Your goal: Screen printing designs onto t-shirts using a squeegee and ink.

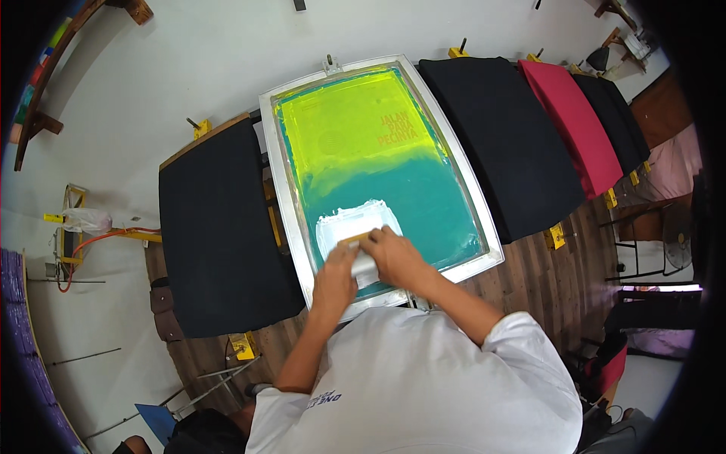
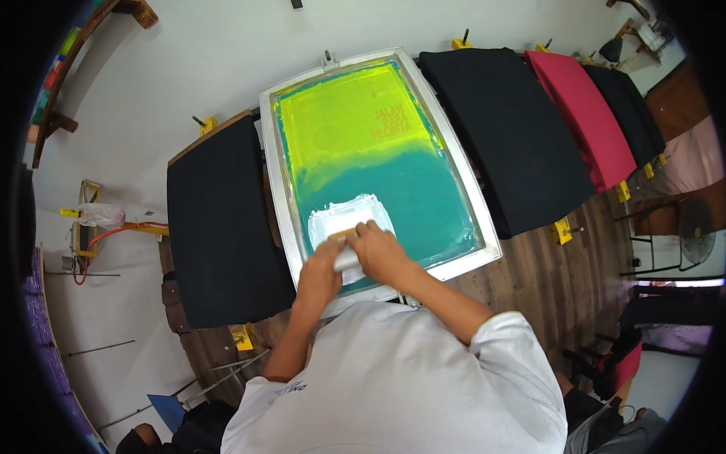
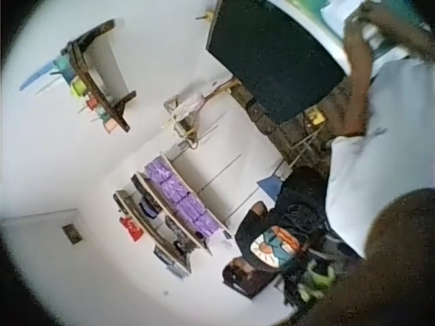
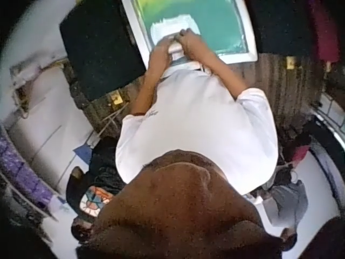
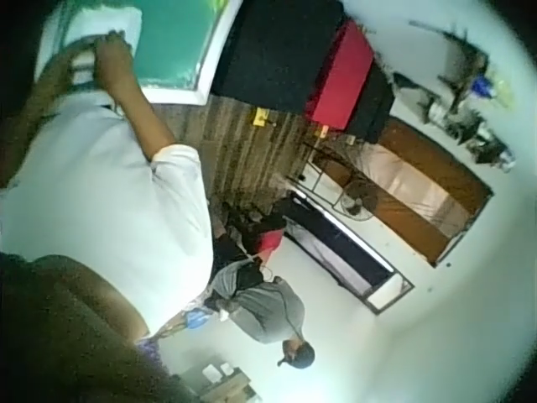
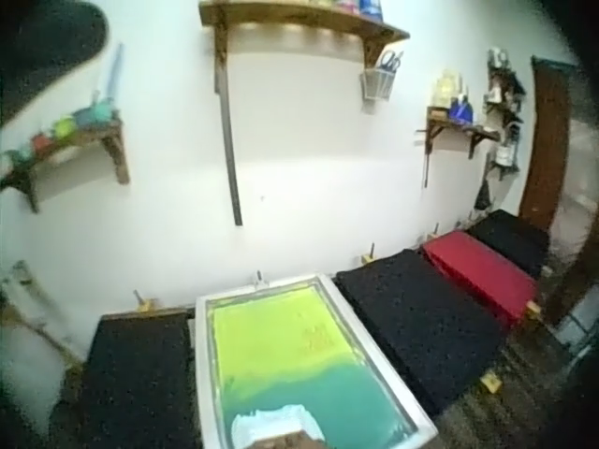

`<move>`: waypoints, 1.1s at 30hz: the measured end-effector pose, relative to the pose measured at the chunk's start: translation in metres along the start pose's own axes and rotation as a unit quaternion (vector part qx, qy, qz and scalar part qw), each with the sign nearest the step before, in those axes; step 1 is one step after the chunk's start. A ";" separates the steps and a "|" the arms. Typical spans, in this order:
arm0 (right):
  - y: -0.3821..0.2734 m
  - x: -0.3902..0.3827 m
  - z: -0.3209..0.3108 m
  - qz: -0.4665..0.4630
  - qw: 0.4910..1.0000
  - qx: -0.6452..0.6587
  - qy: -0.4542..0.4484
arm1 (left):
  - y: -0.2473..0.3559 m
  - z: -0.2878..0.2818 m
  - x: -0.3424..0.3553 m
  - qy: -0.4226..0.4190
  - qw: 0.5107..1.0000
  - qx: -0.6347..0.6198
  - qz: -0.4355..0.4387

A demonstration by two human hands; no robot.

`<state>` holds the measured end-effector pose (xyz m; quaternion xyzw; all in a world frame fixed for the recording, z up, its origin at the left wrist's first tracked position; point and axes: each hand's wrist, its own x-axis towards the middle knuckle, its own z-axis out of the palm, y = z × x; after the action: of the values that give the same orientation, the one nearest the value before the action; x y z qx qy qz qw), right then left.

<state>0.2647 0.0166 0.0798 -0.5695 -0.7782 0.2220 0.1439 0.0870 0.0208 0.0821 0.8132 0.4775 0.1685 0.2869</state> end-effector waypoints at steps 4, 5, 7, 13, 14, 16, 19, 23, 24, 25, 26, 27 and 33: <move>-0.013 -0.046 0.005 -0.002 1.000 0.021 -0.019 | 0.030 -0.004 -0.040 -0.071 0.996 0.000 -0.047; -0.012 -0.052 0.005 -0.001 0.999 0.025 -0.038 | 0.034 -0.006 -0.043 -0.089 0.995 -0.003 -0.048; -0.019 -0.049 -0.007 0.018 0.995 0.033 -0.096 | 0.038 -0.015 -0.037 -0.091 0.994 -0.019 -0.050; -0.008 0.016 -0.035 0.034 0.998 -0.005 -0.052 | 0.012 -0.027 0.025 -0.010 0.998 -0.055 -0.005; 0.000 0.029 -0.032 0.036 0.999 -0.014 -0.028 | 0.006 -0.025 0.039 -0.004 0.999 -0.046 -0.009; 0.010 0.048 -0.029 0.040 0.999 -0.004 -0.025 | -0.004 -0.024 0.054 -0.015 0.999 -0.047 -0.017; 0.017 0.041 -0.024 0.031 0.999 0.003 -0.033 | -0.006 -0.014 0.049 -0.003 0.999 -0.038 -0.011; 0.010 0.000 -0.010 0.027 1.000 0.013 0.008 | 0.009 0.000 0.016 -0.027 0.999 -0.014 -0.011; 0.003 -0.012 -0.008 0.031 0.999 0.015 -0.007 | 0.014 -0.001 0.003 -0.036 0.999 -0.015 -0.018; -0.002 -0.024 -0.007 0.037 0.999 0.018 -0.022 | 0.019 0.000 -0.009 -0.051 0.998 -0.009 -0.026; -0.007 -0.034 -0.008 0.041 0.998 0.024 -0.039 | 0.025 -0.001 -0.019 -0.066 0.997 -0.005 -0.034; -0.012 -0.044 -0.007 0.028 0.999 0.025 -0.034 | 0.031 -0.004 -0.029 -0.069 0.997 -0.017 -0.034; -0.012 -0.021 -0.035 0.023 0.994 0.038 -0.098 | 0.032 -0.022 -0.006 -0.134 0.985 -0.038 -0.105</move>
<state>0.2779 -0.0002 0.1172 -0.5572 -0.7659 0.3097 0.0837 0.0940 0.0101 0.1194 0.7622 0.5109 0.0448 0.3951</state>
